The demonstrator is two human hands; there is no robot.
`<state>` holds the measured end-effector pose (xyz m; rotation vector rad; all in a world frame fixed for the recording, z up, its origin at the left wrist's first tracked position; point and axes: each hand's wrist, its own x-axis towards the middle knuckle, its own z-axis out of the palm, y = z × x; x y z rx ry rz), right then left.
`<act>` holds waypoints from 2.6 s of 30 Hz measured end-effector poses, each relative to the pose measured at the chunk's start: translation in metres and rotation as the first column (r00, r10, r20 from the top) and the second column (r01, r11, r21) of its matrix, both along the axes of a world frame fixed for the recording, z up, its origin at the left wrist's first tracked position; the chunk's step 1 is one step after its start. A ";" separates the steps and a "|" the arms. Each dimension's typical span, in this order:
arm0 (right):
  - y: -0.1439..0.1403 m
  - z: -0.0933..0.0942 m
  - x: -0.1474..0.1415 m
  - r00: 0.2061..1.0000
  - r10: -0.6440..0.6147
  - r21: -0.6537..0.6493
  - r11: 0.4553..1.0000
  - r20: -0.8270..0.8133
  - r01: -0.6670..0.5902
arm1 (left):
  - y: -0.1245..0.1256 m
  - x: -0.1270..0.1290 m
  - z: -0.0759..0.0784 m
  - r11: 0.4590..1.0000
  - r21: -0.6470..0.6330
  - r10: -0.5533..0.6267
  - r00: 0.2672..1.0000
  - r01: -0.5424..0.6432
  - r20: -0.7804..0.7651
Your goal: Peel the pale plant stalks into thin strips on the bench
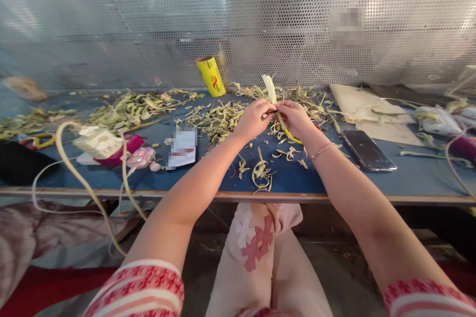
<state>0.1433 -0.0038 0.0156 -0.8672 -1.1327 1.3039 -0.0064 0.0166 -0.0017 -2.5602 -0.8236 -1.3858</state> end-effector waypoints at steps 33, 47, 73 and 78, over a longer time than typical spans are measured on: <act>0.001 -0.002 0.001 0.997 0.072 0.044 0.996 -0.008 -0.072 | -0.006 0.003 0.001 0.992 0.011 0.127 0.985 -0.129 0.113; -0.007 0.008 0.004 0.919 -0.259 0.566 0.823 0.297 0.050 | -0.002 -0.019 0.007 0.935 0.314 0.177 0.984 -0.166 -0.007; -0.006 0.019 0.022 0.887 -0.046 0.477 0.855 0.460 -0.202 | -0.001 -0.025 0.009 0.953 0.292 0.125 0.985 -0.086 -0.117; -0.009 0.020 0.022 0.837 -0.176 0.560 0.809 0.518 -0.177 | 0.000 -0.025 0.010 0.966 0.246 0.114 0.987 -0.082 -0.117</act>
